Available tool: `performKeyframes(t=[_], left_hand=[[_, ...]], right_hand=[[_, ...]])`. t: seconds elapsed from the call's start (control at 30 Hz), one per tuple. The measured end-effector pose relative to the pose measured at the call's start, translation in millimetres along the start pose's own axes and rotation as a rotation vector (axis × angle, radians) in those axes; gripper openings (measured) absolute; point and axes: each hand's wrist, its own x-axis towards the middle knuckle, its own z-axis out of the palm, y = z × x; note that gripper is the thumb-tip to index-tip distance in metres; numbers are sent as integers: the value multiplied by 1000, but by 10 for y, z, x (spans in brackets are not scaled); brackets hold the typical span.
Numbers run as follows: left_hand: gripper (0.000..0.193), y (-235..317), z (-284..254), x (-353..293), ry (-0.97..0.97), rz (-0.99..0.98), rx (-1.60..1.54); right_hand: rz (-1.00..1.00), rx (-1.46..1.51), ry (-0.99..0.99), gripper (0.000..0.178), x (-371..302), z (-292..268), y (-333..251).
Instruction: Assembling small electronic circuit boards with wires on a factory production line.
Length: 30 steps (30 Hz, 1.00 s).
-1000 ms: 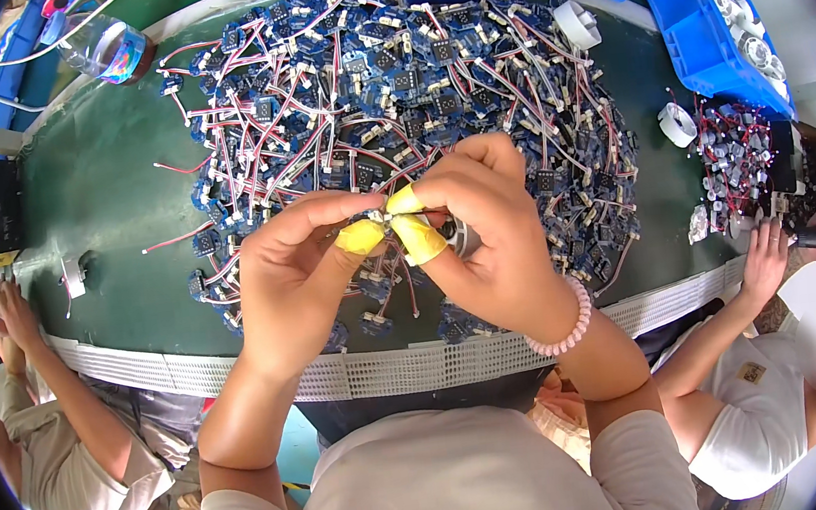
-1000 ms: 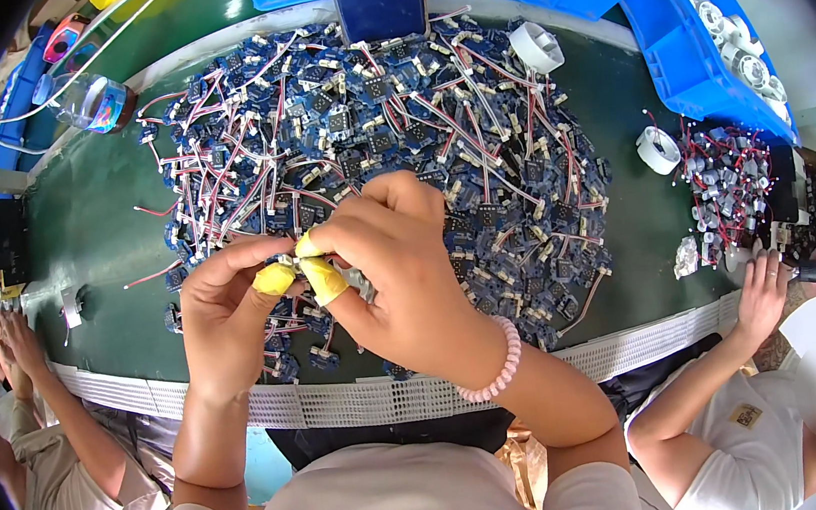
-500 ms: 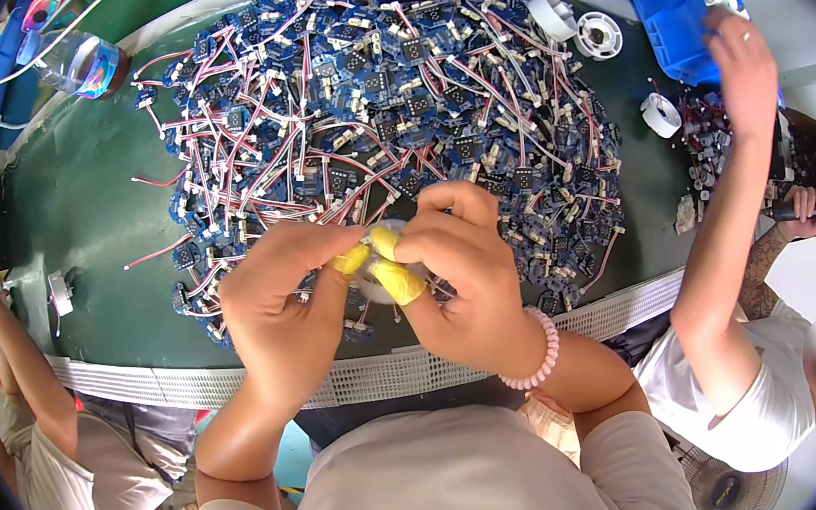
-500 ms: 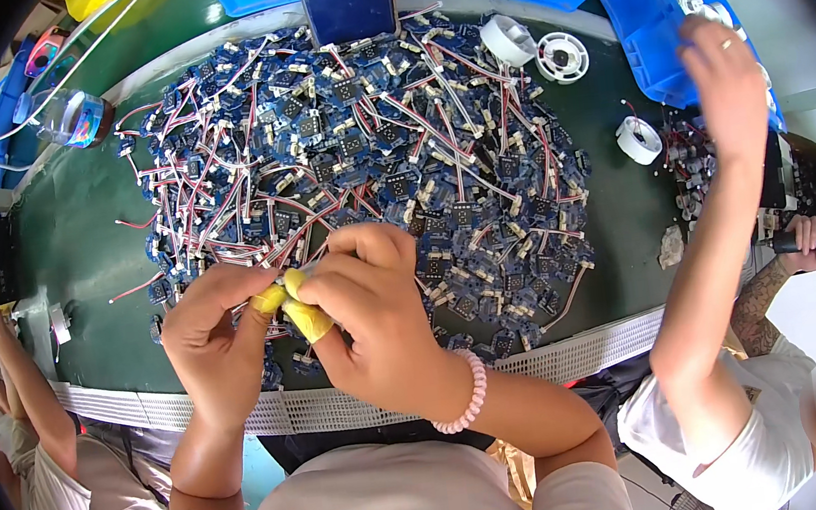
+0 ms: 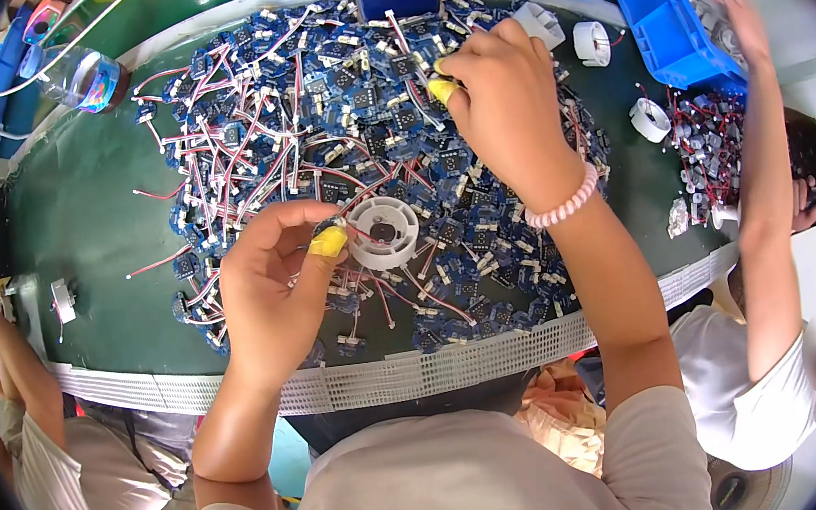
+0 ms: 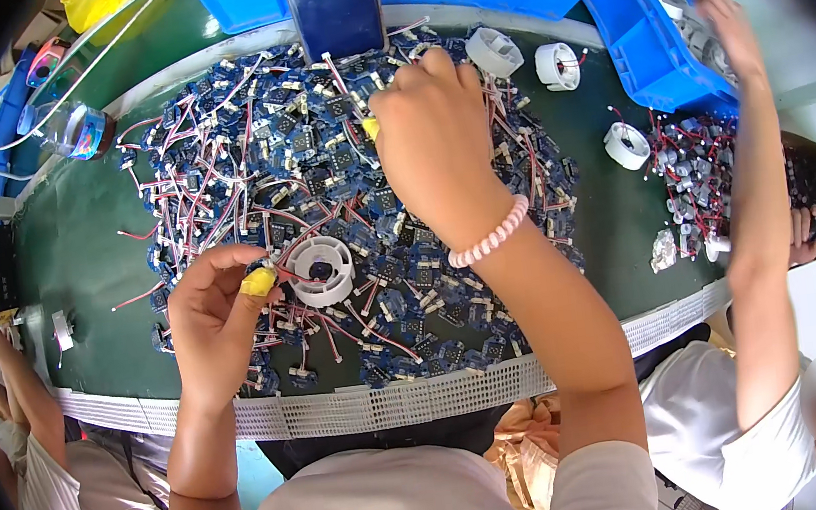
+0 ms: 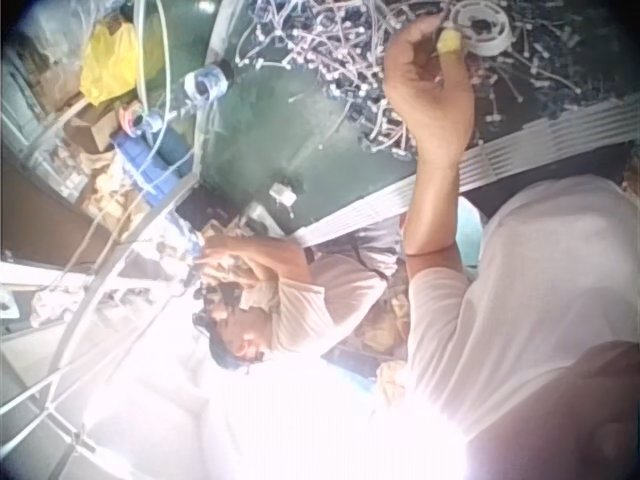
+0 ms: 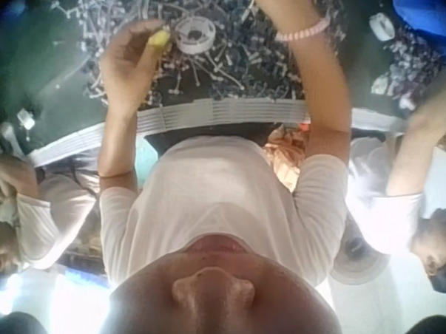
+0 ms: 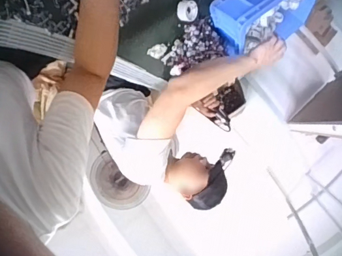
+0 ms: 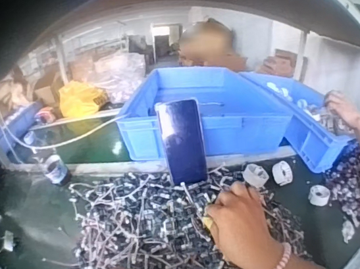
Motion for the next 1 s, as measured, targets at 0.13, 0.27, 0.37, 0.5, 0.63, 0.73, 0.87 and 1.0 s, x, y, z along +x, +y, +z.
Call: performKeyframes(t=[0.13, 0.27, 0.37, 0.5, 0.63, 0.73, 0.87, 1.0], left_hand=[[18, -23, -76, -1, -10, -18, -84], [19, -31, -104, 1, -26, -56, -130], [19, -60, -126, -2, -37, -40, -152], [19, -98, -130, -7, -26, -34, -171], [19, -106, -135, -25, -33, -38, -224], [19, -110, -122, -11, -35, -33, -213], [19, -120, -119, -13, -46, -33, -224], [20, -173, -150, -31, -34, -9, -219]], right_hand=[[-59, -88, -81, 14, 10, -14, -46], [-195, -96, 27, 8, -38, -3, 7], [-152, 21, -49, 10, -82, -55, 55], [-3, 135, -135, 24, -98, -36, 103], [-7, 400, 108, 26, -119, -193, 163], [-58, 344, 144, 22, -119, -153, 117], [-100, 17, -43, 23, -42, -159, 43], [-95, 160, -75, 24, -36, -120, 140]])
